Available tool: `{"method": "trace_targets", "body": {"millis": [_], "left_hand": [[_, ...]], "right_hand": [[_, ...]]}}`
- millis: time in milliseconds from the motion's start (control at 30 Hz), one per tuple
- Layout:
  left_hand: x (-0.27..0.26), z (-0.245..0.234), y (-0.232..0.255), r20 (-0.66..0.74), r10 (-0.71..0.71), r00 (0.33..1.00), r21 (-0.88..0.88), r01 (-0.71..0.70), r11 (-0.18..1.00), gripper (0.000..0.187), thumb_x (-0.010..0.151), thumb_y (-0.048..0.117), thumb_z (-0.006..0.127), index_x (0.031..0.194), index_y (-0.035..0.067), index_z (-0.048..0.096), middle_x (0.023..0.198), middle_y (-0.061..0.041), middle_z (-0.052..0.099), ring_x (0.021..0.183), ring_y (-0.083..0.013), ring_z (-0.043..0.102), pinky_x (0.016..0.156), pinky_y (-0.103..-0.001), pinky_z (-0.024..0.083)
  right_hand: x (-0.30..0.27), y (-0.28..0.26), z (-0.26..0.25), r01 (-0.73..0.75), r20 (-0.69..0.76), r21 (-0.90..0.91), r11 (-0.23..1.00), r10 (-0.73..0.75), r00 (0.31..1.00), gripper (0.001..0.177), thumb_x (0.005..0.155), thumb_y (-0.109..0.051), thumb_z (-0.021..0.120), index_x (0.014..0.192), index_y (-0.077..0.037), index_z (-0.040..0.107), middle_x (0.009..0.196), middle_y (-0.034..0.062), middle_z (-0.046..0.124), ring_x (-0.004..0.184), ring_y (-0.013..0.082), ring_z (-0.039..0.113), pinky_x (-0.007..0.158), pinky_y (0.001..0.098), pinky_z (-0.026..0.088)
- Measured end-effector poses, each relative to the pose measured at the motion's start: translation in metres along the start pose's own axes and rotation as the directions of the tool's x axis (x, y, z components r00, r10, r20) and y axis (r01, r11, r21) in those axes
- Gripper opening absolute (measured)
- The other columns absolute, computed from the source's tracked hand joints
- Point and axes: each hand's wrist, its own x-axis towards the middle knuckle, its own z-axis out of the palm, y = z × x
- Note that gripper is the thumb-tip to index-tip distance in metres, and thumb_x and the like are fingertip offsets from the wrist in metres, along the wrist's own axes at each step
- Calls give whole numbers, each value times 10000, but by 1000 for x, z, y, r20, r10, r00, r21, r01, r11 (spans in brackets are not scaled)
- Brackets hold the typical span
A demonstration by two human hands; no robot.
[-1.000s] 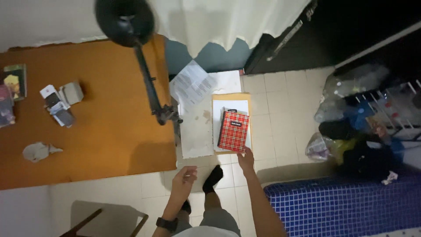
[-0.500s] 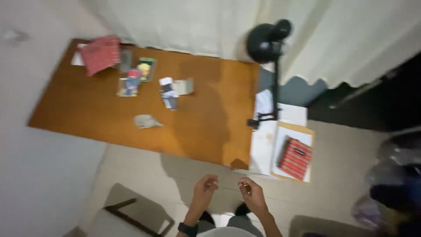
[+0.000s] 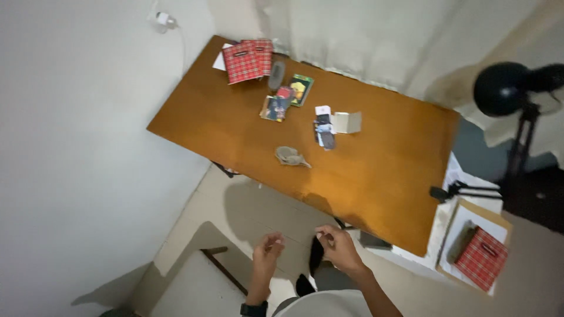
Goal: Clearing various items from a wooden desk and moving them to a nearby surface.
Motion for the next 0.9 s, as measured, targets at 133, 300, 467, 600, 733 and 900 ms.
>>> {"method": "trace_targets", "body": {"millis": [133, 300, 467, 600, 733, 900], "left_hand": [[32, -28, 20, -68, -59, 996, 138, 68, 988, 361, 971, 306, 649, 1206, 37, 702, 1073, -56, 743, 950, -130, 705, 838, -288, 568], [96, -54, 46, -93, 4, 996, 192, 14, 981, 348, 979, 300, 631, 1199, 46, 724, 1028, -124, 782, 907, -209, 730, 797, -348, 578], [170, -80, 61, -153, 40, 987, 208, -8, 978, 325, 939, 250, 624, 1179, 57, 727, 1100, -93, 743, 963, -213, 740, 833, -345, 596], [216, -93, 98, -151, -12, 989, 158, 36, 987, 347, 967, 314, 649, 1215, 79, 715, 1125, -105, 747, 1008, -223, 728, 853, -362, 583], [262, -98, 118, -62, 51, 997, 98, -45, 994, 390, 959, 355, 640, 1255, 108, 692, 1149, -81, 738, 1028, -197, 718, 871, -351, 578], [333, -104, 122, -67, 25, 997, 145, -15, 989, 367, 961, 346, 659, 1202, 75, 713, 1119, -66, 754, 1032, -162, 701, 887, -327, 558]], "right_hand": [[56, -6, 19, 20, 46, -74, 997, -17, 999, 298, 982, -240, 613, 1202, -62, 708, 995, 110, 758, 870, 223, 722, 816, 381, 589], [139, 1, 43, 166, 23, -45, 985, -165, 986, 280, 950, -219, 647, 1154, -41, 716, 931, 119, 778, 826, 174, 733, 773, 344, 583], [226, -15, 64, 117, 62, 6, 993, -117, 991, 266, 966, -212, 664, 1155, -35, 723, 918, 131, 759, 810, 198, 684, 741, 332, 570], [276, -64, 59, 223, 24, 15, 975, -223, 974, 231, 966, -176, 677, 1138, -31, 728, 979, 77, 741, 862, 163, 692, 761, 293, 566], [305, -114, 50, 195, -33, -57, 979, -197, 980, 212, 931, -109, 671, 1119, -40, 743, 971, 48, 750, 844, 139, 699, 750, 282, 555], [361, -115, 59, 183, -37, -30, 983, -184, 982, 221, 909, -2, 644, 1111, -38, 723, 922, 56, 730, 788, 135, 689, 690, 287, 548]]}}
